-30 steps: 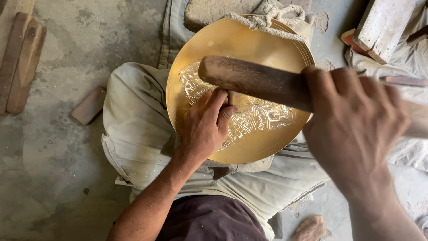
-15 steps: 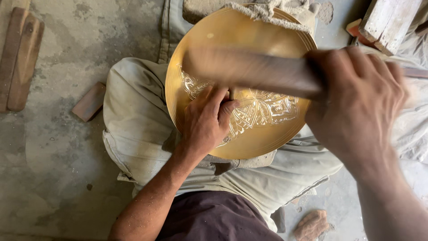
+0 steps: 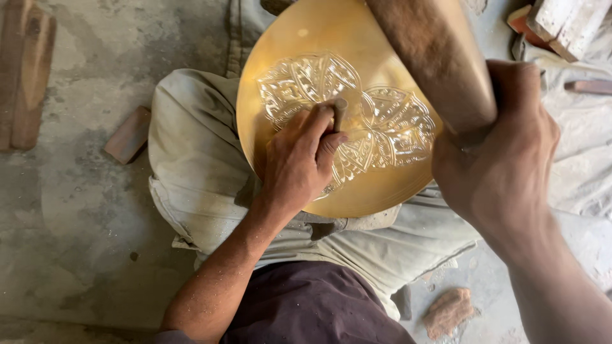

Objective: The person sits on the floor with a brass plate resting on their lap and holds a small punch against an embossed floral pattern. They repeatedly strike the punch with a wooden mallet, repositioning the punch across the pattern to hammer out the raised design.

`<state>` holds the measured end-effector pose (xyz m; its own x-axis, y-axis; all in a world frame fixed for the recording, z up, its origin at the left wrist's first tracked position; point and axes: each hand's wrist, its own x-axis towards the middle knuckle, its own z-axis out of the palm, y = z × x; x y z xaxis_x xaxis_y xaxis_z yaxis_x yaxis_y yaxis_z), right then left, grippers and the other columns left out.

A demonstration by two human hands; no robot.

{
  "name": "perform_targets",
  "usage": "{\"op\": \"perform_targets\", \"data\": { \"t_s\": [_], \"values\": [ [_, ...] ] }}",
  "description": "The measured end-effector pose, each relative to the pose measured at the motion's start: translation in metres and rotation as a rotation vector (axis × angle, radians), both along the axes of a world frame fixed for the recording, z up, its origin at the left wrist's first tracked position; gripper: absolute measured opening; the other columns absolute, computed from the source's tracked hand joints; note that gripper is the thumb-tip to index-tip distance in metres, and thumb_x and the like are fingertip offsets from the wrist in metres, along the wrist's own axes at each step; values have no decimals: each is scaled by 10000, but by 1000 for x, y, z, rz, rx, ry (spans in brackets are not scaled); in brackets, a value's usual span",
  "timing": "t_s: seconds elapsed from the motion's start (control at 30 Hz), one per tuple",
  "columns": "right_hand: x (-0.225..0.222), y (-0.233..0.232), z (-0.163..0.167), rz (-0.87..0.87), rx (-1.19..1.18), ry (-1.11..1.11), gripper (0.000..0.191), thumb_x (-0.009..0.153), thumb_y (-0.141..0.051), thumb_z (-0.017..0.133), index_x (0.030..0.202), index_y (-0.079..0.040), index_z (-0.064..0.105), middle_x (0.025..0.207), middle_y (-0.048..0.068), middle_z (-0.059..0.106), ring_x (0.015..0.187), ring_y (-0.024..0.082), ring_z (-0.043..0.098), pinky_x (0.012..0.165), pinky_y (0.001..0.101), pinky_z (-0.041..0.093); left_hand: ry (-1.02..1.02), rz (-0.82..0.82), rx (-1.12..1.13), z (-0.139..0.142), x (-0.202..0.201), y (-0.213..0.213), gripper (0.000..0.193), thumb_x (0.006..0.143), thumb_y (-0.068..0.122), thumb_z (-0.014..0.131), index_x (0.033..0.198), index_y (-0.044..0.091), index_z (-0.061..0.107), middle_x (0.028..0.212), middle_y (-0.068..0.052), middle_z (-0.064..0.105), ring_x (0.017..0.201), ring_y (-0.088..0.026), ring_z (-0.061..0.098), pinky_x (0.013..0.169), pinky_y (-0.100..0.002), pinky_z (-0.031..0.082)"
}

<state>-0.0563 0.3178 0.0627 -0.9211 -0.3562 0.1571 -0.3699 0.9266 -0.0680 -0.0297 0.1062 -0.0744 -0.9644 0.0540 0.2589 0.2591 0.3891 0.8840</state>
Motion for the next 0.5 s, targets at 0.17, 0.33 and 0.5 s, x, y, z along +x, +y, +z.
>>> {"op": "perform_targets", "data": {
  "t_s": [0.17,0.33,0.5],
  "values": [
    [0,3,5,-20,166,31,291,911,18,683,1196,-39,671,994,129,711,817,263,684,741,416,518,25,-12,-20,1,-1,0,303,1045,206,675,1313,104,577,942,-80,641,837,-262,682,703,-429,557],
    [3,-2,4,-7,173,40,372,827,27,681,1194,-34,673,1017,153,718,870,299,698,760,444,525,14,-6,-43,2,1,0,265,1043,192,694,1267,112,576,941,-82,640,855,-274,682,725,-441,542],
    [3,-6,7,-108,143,-72,306,862,36,671,1163,-15,668,940,156,703,793,306,690,695,449,502,-11,-24,-37,2,0,1,234,1029,170,703,1216,96,584,935,-88,639,841,-283,682,716,-444,527]
  ]
}}
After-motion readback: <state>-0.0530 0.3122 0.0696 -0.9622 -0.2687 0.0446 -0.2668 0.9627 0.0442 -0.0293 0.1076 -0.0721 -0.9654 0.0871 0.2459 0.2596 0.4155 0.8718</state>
